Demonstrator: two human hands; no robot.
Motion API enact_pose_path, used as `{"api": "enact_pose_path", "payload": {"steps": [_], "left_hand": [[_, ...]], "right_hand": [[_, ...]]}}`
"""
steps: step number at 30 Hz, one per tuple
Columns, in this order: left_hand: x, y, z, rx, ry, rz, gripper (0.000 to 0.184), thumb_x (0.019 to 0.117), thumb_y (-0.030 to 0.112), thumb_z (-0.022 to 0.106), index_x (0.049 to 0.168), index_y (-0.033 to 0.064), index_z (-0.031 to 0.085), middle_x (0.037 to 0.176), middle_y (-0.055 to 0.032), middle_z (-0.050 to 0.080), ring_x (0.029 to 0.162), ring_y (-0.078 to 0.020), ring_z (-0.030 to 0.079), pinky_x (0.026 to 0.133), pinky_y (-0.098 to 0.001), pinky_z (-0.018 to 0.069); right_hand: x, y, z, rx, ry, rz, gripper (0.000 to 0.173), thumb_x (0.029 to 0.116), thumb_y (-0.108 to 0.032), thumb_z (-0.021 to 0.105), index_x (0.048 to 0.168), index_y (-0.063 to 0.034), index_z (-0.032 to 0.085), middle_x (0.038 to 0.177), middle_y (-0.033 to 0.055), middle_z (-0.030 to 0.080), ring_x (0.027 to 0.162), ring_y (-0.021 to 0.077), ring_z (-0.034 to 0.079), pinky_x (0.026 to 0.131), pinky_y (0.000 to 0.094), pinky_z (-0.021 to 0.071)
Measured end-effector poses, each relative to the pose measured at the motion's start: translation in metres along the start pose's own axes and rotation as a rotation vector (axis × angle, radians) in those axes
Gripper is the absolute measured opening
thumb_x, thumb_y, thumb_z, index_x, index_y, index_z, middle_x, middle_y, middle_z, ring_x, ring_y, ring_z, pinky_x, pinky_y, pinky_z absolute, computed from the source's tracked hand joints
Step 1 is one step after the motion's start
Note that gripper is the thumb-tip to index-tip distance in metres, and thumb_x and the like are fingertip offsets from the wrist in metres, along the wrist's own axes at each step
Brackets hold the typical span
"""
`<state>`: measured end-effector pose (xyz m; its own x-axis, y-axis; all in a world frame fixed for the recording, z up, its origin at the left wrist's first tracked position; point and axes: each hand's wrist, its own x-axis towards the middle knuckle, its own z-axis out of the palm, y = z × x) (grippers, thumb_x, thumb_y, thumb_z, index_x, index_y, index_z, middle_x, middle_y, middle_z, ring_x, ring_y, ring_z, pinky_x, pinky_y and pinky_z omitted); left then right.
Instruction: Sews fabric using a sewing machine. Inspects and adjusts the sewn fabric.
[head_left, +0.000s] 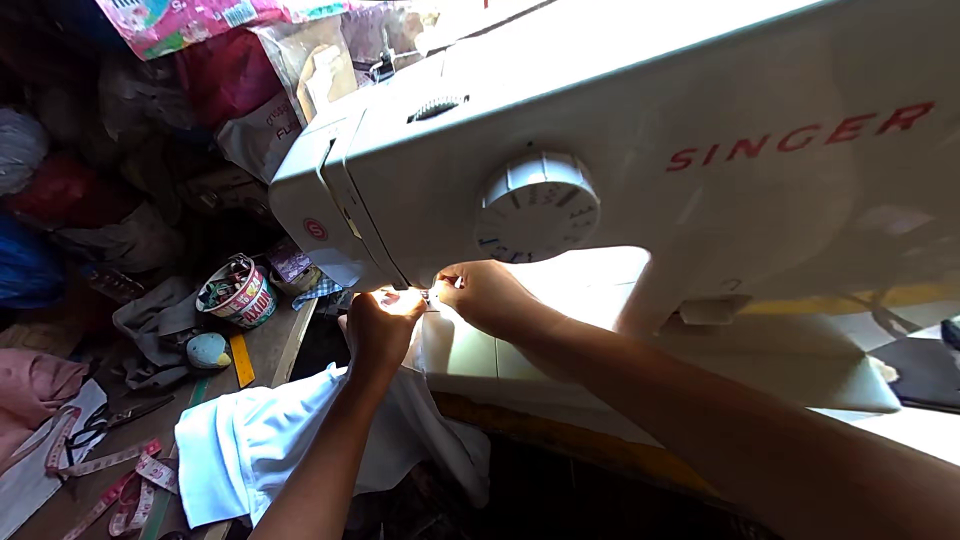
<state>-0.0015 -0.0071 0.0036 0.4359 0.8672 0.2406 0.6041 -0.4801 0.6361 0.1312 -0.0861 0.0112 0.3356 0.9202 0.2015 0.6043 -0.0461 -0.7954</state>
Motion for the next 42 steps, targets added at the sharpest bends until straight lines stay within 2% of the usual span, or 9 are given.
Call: {"api": "enact_pose_path", "payload": {"steps": [7,12,16,22,28,31,34,38,42], "left_hand": [[0.0011,-0.0024,0.0007,-0.008,-0.001,0.011,0.024,0.0909,0.022,0.078,0.094,0.0002,0.069,0.081,-0.0117,0.062,0.074,-0.0234,0.057,0.071,-0.0492,0.0447],[0.0019,-0.002,0.001,0.01,-0.007,0.0,0.023,0.09,0.022,0.079,0.086,0.0025,0.068,0.075,-0.0088,0.059,0.069,-0.0214,0.054,0.067,-0.0462,0.0432],[0.0014,0.0,0.0001,0.007,-0.007,-0.028,0.024,0.0892,0.022,0.08,0.091,0.0011,0.068,0.079,-0.0107,0.061,0.074,-0.0233,0.056,0.07,-0.0483,0.0438],[0.0012,-0.0017,0.0009,-0.014,0.008,-0.01,0.022,0.0878,0.021,0.081,0.091,0.0036,0.069,0.078,-0.0075,0.061,0.07,-0.0193,0.054,0.066,-0.0432,0.0437],[0.0005,0.0011,-0.0008,-0.013,-0.006,-0.04,0.023,0.0886,0.021,0.08,0.09,0.0024,0.067,0.078,-0.0089,0.06,0.073,-0.0218,0.055,0.071,-0.0473,0.0431],[0.0013,0.001,-0.0007,-0.004,-0.015,-0.042,0.024,0.0901,0.023,0.079,0.092,0.0011,0.068,0.078,-0.0101,0.061,0.071,-0.0215,0.055,0.066,-0.045,0.0458],[0.0021,-0.0007,0.0001,-0.016,-0.01,-0.035,0.024,0.0898,0.023,0.079,0.091,0.0018,0.068,0.078,-0.0097,0.06,0.07,-0.0214,0.055,0.066,-0.0452,0.0451],[0.0016,-0.0003,0.0003,-0.011,-0.001,-0.032,0.024,0.0894,0.023,0.079,0.092,0.0019,0.068,0.079,-0.0101,0.061,0.073,-0.0228,0.055,0.07,-0.0483,0.0439],[0.0012,-0.0006,0.0002,-0.016,0.0,-0.037,0.024,0.0891,0.022,0.08,0.09,0.0023,0.067,0.077,-0.0087,0.059,0.07,-0.021,0.054,0.066,-0.0452,0.0439]], "right_hand": [[0.0003,0.0006,0.0001,0.009,-0.007,0.005,0.022,0.1035,-0.006,0.052,0.094,0.0025,0.07,0.08,0.0112,0.062,0.074,0.0189,0.057,0.068,0.0396,0.0448],[0.0,-0.0002,-0.0001,0.028,-0.016,0.027,0.022,0.104,-0.007,0.052,0.096,0.0022,0.07,0.08,0.0109,0.062,0.074,0.0181,0.057,0.068,0.0389,0.0449],[0.0003,0.0011,0.0014,0.028,-0.005,0.018,0.023,0.1041,-0.007,0.052,0.095,0.0026,0.07,0.08,0.0115,0.062,0.073,0.0193,0.057,0.068,0.0399,0.045],[-0.0006,-0.0009,0.0003,0.032,-0.026,0.054,0.024,0.1054,-0.009,0.05,0.098,0.0014,0.071,0.082,0.0119,0.063,0.075,0.0203,0.058,0.069,0.0412,0.0452],[-0.0007,-0.0006,0.0007,0.033,-0.027,0.04,0.024,0.1051,-0.008,0.05,0.097,0.0031,0.07,0.082,0.0133,0.063,0.075,0.0214,0.058,0.069,0.0424,0.0453],[0.0002,-0.001,-0.0003,0.017,-0.035,0.036,0.024,0.1046,-0.008,0.051,0.094,0.0033,0.069,0.081,0.0135,0.062,0.076,0.023,0.058,0.069,0.0442,0.0455],[0.0005,0.0,0.0007,0.006,-0.017,0.024,0.023,0.1041,-0.007,0.052,0.092,0.0026,0.069,0.079,0.0122,0.061,0.074,0.0213,0.058,0.068,0.0423,0.0453],[-0.0002,-0.0017,-0.0004,0.02,-0.033,0.052,0.023,0.1051,-0.008,0.051,0.097,0.003,0.069,0.082,0.013,0.062,0.076,0.0215,0.058,0.07,0.0423,0.0454],[0.0,-0.0013,0.0004,0.012,-0.025,0.041,0.023,0.1048,-0.007,0.051,0.094,0.0027,0.069,0.081,0.0127,0.062,0.076,0.0217,0.058,0.069,0.0425,0.0453]]}}
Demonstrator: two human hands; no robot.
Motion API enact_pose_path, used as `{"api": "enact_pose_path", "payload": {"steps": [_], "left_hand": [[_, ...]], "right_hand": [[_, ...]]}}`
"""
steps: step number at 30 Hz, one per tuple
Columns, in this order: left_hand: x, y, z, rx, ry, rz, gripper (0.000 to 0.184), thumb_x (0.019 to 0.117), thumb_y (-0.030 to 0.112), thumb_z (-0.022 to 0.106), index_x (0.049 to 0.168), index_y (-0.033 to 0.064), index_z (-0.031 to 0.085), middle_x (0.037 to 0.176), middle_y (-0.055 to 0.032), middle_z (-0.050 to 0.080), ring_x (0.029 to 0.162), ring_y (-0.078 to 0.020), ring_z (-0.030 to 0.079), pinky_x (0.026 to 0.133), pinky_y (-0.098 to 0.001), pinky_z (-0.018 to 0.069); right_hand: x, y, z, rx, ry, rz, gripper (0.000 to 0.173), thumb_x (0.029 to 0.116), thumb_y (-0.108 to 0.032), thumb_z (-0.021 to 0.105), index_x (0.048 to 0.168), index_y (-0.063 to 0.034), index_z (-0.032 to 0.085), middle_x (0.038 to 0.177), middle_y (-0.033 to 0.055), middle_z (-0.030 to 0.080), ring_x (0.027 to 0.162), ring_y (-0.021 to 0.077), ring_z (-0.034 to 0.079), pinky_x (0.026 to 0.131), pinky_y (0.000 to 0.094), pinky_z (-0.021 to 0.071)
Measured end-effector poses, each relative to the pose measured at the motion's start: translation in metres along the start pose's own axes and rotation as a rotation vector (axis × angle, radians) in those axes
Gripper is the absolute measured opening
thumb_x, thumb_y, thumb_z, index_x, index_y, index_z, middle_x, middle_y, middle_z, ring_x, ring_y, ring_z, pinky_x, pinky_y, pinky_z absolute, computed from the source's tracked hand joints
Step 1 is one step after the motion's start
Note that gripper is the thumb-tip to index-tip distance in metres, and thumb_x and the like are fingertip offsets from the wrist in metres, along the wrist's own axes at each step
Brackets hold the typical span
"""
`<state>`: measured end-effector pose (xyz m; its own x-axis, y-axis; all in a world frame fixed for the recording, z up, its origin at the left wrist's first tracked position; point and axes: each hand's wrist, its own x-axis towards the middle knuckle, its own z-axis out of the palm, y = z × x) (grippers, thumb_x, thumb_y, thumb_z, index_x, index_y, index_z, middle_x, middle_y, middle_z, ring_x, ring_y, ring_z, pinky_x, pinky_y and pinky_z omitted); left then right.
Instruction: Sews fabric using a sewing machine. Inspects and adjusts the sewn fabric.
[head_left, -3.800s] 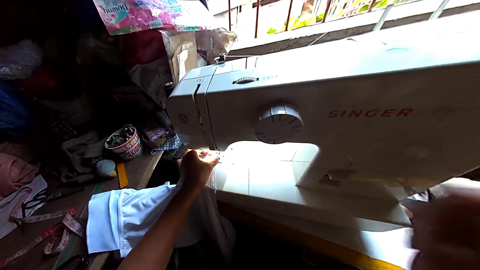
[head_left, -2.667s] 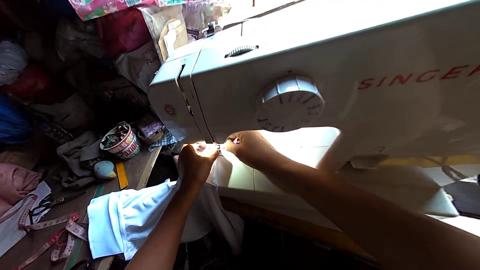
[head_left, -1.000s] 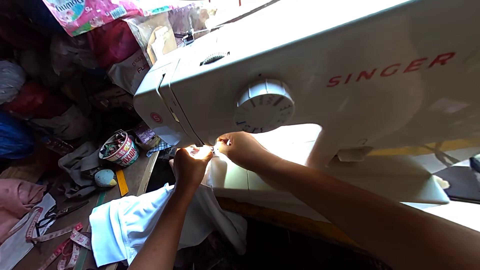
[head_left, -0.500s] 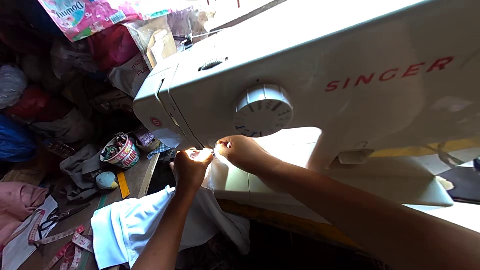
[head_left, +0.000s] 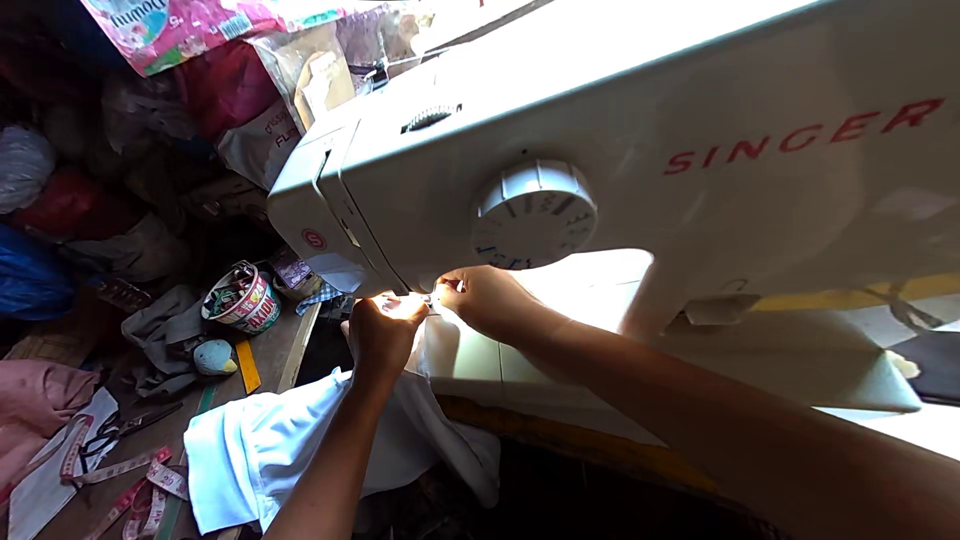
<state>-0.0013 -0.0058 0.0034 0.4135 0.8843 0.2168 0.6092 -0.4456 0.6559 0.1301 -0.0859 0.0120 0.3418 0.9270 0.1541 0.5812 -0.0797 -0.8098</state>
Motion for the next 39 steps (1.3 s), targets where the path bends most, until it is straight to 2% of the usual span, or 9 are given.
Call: {"api": "enact_pose_path", "payload": {"steps": [11,17,21,23,29,35,39], "left_hand": [[0.0004,0.0008,0.0004,0.003,0.013,0.014,0.024,0.0889,0.022,0.08,0.093,0.0025,0.067,0.079,-0.0099,0.061,0.073,-0.0224,0.056,0.068,-0.0471,0.044],[0.001,-0.0006,0.0008,-0.001,0.011,0.033,0.022,0.0895,0.022,0.078,0.086,0.0037,0.067,0.075,-0.0084,0.059,0.072,-0.0222,0.054,0.07,-0.049,0.042],[0.0012,-0.0012,0.0015,-0.012,0.02,0.034,0.022,0.0889,0.022,0.079,0.085,0.0046,0.066,0.073,-0.0064,0.057,0.069,-0.0205,0.052,0.068,-0.047,0.0414],[0.0,-0.0002,0.0007,-0.024,0.015,0.023,0.022,0.0889,0.021,0.079,0.09,0.0033,0.066,0.076,-0.0071,0.058,0.071,-0.0208,0.052,0.07,-0.0472,0.0414],[-0.0001,0.0002,-0.0004,-0.014,-0.002,0.001,0.024,0.0893,0.022,0.08,0.091,0.002,0.067,0.079,-0.0089,0.06,0.074,-0.0212,0.054,0.071,-0.0469,0.0427],[-0.0001,0.0009,-0.0003,-0.006,0.002,0.013,0.023,0.0895,0.021,0.079,0.089,0.002,0.067,0.078,-0.0091,0.06,0.073,-0.0211,0.055,0.07,-0.0467,0.043],[0.0006,0.001,0.0001,-0.001,-0.001,0.006,0.023,0.09,0.021,0.079,0.086,0.0019,0.066,0.076,-0.0081,0.058,0.071,-0.0201,0.053,0.068,-0.0451,0.0422]], "right_hand": [[0.0001,-0.0008,-0.0003,0.015,-0.009,0.0,0.023,0.1048,-0.007,0.051,0.095,0.0032,0.068,0.081,0.0122,0.061,0.075,0.0201,0.057,0.069,0.0407,0.0448],[-0.0005,-0.0002,-0.001,0.01,-0.011,-0.011,0.023,0.1048,-0.007,0.05,0.096,0.0032,0.07,0.083,0.0139,0.063,0.077,0.0222,0.058,0.07,0.0429,0.0455],[-0.0001,0.0012,0.0009,0.013,0.004,-0.02,0.023,0.1043,-0.007,0.051,0.095,0.0026,0.07,0.082,0.0128,0.063,0.075,0.0207,0.058,0.069,0.0417,0.0453],[-0.0001,0.0004,-0.0004,0.021,-0.015,-0.004,0.023,0.1049,-0.007,0.051,0.097,0.0025,0.07,0.083,0.0128,0.063,0.077,0.0209,0.059,0.07,0.0416,0.0457],[-0.0007,-0.001,-0.0009,0.032,-0.024,0.014,0.024,0.1055,-0.007,0.049,0.102,0.0035,0.07,0.087,0.0143,0.065,0.08,0.0217,0.06,0.073,0.0425,0.0464],[-0.0005,0.0006,0.0002,0.011,-0.004,-0.01,0.023,0.1051,-0.007,0.05,0.097,0.003,0.069,0.082,0.0124,0.063,0.076,0.0203,0.058,0.07,0.0407,0.0453],[-0.001,0.0005,0.0006,0.024,-0.003,-0.002,0.023,0.1047,-0.006,0.05,0.1,0.0028,0.07,0.085,0.013,0.064,0.078,0.0204,0.059,0.071,0.041,0.0457]]}}
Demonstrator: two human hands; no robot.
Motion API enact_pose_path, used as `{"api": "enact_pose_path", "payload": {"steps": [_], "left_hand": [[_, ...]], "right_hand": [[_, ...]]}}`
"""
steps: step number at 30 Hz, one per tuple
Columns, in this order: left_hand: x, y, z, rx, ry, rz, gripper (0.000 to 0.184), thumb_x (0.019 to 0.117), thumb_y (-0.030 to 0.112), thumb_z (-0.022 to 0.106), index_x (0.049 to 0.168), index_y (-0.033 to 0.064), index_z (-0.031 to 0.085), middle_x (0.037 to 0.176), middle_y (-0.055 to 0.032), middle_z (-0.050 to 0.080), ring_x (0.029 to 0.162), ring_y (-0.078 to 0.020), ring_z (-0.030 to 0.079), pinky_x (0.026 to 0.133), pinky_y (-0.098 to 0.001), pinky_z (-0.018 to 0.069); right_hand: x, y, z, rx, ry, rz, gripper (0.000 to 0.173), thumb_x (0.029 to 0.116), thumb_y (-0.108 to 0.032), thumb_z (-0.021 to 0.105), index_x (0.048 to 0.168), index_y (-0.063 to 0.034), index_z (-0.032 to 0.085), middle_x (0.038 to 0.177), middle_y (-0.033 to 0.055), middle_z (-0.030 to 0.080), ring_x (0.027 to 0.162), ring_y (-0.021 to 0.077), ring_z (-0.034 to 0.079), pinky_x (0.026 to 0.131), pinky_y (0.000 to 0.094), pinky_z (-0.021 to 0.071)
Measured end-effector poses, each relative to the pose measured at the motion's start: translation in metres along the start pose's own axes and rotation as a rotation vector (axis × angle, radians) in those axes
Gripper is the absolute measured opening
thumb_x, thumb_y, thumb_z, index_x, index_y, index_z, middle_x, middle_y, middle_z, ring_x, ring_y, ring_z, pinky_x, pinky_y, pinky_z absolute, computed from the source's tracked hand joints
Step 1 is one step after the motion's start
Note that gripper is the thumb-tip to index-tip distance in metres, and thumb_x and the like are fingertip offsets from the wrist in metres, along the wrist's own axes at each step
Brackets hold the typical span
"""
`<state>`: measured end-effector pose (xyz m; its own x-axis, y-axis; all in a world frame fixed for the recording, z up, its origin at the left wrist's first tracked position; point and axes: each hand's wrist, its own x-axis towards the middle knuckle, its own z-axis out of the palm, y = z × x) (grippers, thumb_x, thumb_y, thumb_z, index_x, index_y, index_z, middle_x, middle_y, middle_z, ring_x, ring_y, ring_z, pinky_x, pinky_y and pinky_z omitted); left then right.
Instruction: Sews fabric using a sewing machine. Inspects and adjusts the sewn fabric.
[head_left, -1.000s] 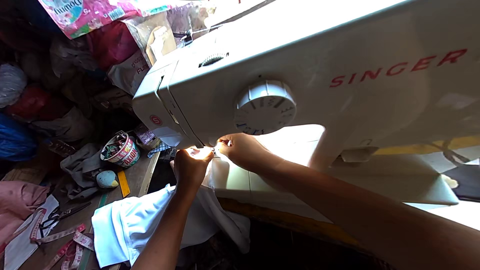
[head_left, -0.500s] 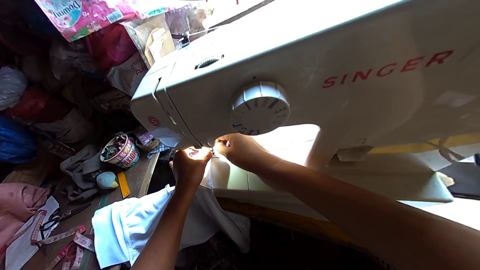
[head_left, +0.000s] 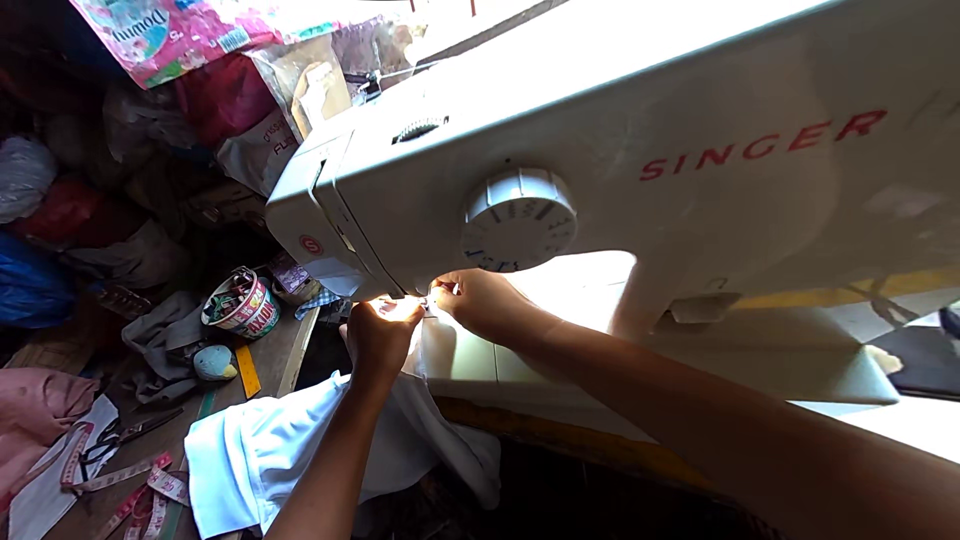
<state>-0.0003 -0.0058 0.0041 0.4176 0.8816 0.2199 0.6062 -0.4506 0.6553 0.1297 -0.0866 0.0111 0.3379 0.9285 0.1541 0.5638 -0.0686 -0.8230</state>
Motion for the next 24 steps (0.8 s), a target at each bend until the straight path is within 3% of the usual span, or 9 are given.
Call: {"api": "enact_pose_path", "payload": {"steps": [15,19,20,22,24], "left_hand": [[0.0,-0.002,0.001,-0.002,0.016,0.024,0.022,0.0891,0.02,0.079,0.088,0.0028,0.066,0.076,-0.0088,0.06,0.074,-0.0226,0.056,0.072,-0.0496,0.0423],[-0.002,-0.001,0.001,-0.006,0.03,0.025,0.022,0.0891,0.02,0.079,0.088,0.0031,0.066,0.076,-0.0074,0.059,0.072,-0.0207,0.054,0.071,-0.047,0.0418],[-0.005,-0.001,0.0,0.0,0.036,0.033,0.021,0.0892,0.019,0.079,0.09,0.0013,0.068,0.082,-0.0096,0.061,0.077,-0.0226,0.055,0.074,-0.0482,0.0424],[-0.012,-0.004,-0.001,-0.028,0.035,0.097,0.019,0.0901,0.015,0.077,0.098,-0.0013,0.072,0.102,-0.0162,0.064,0.1,-0.0302,0.057,0.092,-0.0558,0.0403],[-0.017,-0.013,-0.003,-0.091,0.053,0.233,0.016,0.0921,0.015,0.075,0.099,0.0013,0.074,0.106,-0.0154,0.064,0.108,-0.0314,0.057,0.097,-0.0569,0.0376]], "right_hand": [[-0.001,-0.003,-0.002,0.01,-0.025,0.01,0.024,0.1057,-0.007,0.049,0.101,0.0041,0.07,0.088,0.0145,0.064,0.08,0.0217,0.059,0.073,0.0417,0.0464],[0.0,-0.003,-0.002,0.009,-0.018,0.016,0.024,0.1058,-0.007,0.049,0.104,0.0038,0.07,0.091,0.0159,0.065,0.083,0.0237,0.06,0.075,0.0439,0.0468],[0.0,-0.002,-0.001,0.007,-0.008,0.018,0.023,0.1057,-0.008,0.05,0.105,0.0037,0.07,0.092,0.0165,0.066,0.085,0.0248,0.061,0.076,0.0451,0.0474],[-0.001,-0.004,-0.002,-0.019,-0.003,0.039,0.023,0.1061,-0.009,0.05,0.109,0.0035,0.069,0.095,0.0177,0.067,0.088,0.0269,0.063,0.078,0.0468,0.0485],[-0.001,-0.006,-0.004,-0.058,-0.014,0.076,0.026,0.1069,-0.011,0.049,0.111,0.0035,0.069,0.095,0.0188,0.067,0.088,0.0292,0.064,0.078,0.0489,0.0487]]}}
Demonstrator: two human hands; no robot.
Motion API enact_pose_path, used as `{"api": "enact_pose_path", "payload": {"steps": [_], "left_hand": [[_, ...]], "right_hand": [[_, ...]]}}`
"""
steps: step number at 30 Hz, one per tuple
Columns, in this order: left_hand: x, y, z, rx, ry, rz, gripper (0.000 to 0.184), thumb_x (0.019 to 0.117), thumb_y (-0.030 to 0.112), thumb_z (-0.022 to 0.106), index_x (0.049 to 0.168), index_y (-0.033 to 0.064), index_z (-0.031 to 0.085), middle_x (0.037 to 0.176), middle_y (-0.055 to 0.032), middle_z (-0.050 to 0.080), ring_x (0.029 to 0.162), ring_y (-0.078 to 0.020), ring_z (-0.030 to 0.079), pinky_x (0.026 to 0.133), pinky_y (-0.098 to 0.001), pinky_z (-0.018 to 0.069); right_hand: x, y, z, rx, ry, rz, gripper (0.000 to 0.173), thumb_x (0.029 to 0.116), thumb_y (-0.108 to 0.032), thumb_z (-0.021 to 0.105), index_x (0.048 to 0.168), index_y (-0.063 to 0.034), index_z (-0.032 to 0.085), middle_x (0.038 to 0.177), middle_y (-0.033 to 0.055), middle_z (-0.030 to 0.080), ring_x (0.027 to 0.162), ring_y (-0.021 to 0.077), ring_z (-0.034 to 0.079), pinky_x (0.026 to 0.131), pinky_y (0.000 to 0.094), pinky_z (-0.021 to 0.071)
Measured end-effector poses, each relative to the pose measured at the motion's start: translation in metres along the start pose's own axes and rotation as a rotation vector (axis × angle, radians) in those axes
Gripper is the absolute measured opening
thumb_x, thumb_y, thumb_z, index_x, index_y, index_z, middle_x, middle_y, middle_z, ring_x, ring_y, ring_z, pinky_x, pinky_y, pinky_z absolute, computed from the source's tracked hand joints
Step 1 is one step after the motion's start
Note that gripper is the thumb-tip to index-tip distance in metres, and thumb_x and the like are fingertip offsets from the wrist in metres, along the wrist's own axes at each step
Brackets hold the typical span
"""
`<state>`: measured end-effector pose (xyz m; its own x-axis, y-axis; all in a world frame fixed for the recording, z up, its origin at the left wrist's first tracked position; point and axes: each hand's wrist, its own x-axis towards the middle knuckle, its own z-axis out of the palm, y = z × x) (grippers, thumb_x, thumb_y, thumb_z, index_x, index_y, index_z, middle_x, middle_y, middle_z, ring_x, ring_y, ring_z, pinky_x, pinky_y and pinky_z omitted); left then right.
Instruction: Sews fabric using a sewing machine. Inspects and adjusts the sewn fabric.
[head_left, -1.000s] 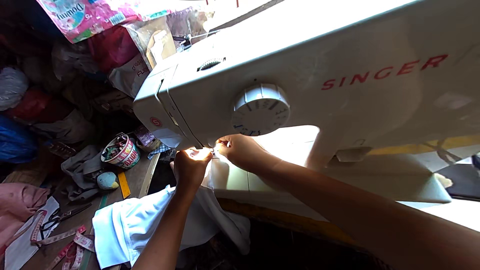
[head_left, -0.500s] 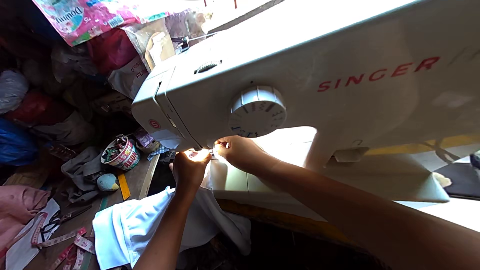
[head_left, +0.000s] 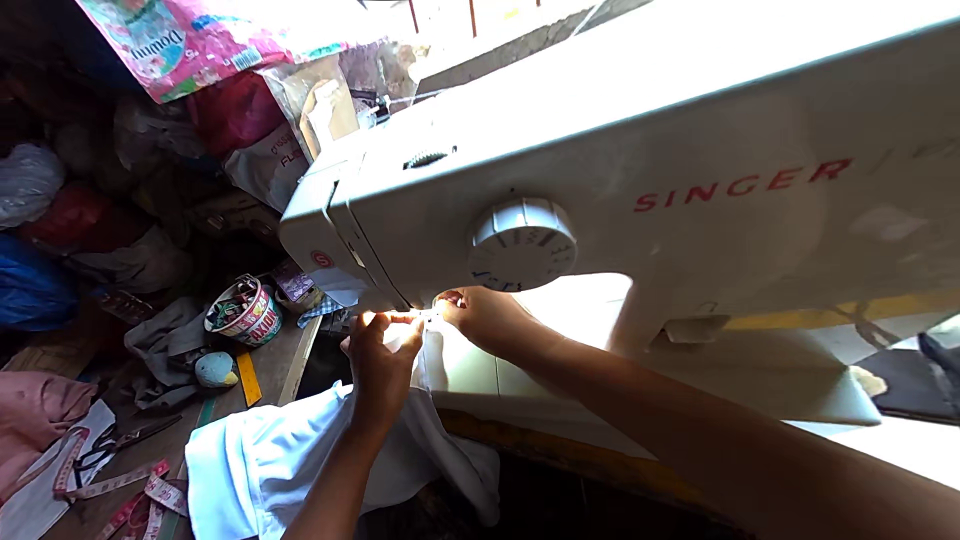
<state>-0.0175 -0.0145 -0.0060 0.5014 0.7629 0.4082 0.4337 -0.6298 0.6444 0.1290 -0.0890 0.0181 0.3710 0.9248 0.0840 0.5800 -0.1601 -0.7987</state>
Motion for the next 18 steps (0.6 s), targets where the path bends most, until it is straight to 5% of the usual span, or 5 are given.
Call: {"api": "enact_pose_path", "payload": {"steps": [4,6,10,14,18], "left_hand": [[-0.007,-0.02,-0.012,-0.276,-0.05,0.097,0.008,0.0983,0.009,0.062,0.101,0.0034,0.067,0.09,-0.0003,0.073,0.084,-0.0058,0.069,0.079,-0.0254,0.0568],[-0.007,-0.025,-0.018,-0.439,-0.059,0.009,0.006,0.0981,0.002,0.061,0.1,0.0015,0.066,0.08,0.0011,0.071,0.07,-0.0037,0.068,0.068,-0.0198,0.0578],[-0.001,-0.014,-0.021,-0.33,-0.033,-0.148,0.002,0.0945,0.001,0.069,0.095,0.0,0.07,0.07,-0.0004,0.069,0.057,-0.0039,0.064,0.056,-0.0187,0.0532],[0.009,-0.002,-0.008,-0.145,-0.071,-0.154,0.01,0.0911,0.006,0.074,0.098,-0.0011,0.073,0.086,-0.0083,0.069,0.074,-0.0138,0.062,0.071,-0.0314,0.0516],[0.017,-0.002,-0.001,-0.06,-0.066,-0.132,0.014,0.0898,0.014,0.078,0.093,0.0009,0.076,0.086,-0.0098,0.068,0.073,-0.0174,0.06,0.072,-0.0366,0.0501]], "right_hand": [[0.0,0.004,0.004,-0.008,0.039,0.007,0.025,0.1059,-0.011,0.051,0.108,0.005,0.07,0.091,0.0196,0.067,0.084,0.03,0.063,0.076,0.0507,0.0489],[0.002,0.006,0.005,-0.035,0.053,0.014,0.022,0.1046,-0.011,0.053,0.102,0.0031,0.07,0.085,0.017,0.065,0.079,0.0286,0.062,0.073,0.0498,0.0488],[0.002,0.014,0.01,-0.053,0.133,-0.047,0.019,0.0995,-0.013,0.059,0.091,-0.0002,0.071,0.074,0.0131,0.062,0.07,0.0277,0.061,0.065,0.0516,0.0483],[-0.002,0.015,0.01,0.02,0.197,-0.163,0.013,0.0962,-0.007,0.062,0.09,-0.0018,0.072,0.073,0.0071,0.061,0.067,0.0178,0.055,0.065,0.042,0.0464],[0.0,0.017,0.011,0.036,0.206,-0.124,0.013,0.0977,-0.009,0.064,0.093,-0.0032,0.074,0.075,0.0067,0.064,0.068,0.0166,0.057,0.066,0.0413,0.0478]]}}
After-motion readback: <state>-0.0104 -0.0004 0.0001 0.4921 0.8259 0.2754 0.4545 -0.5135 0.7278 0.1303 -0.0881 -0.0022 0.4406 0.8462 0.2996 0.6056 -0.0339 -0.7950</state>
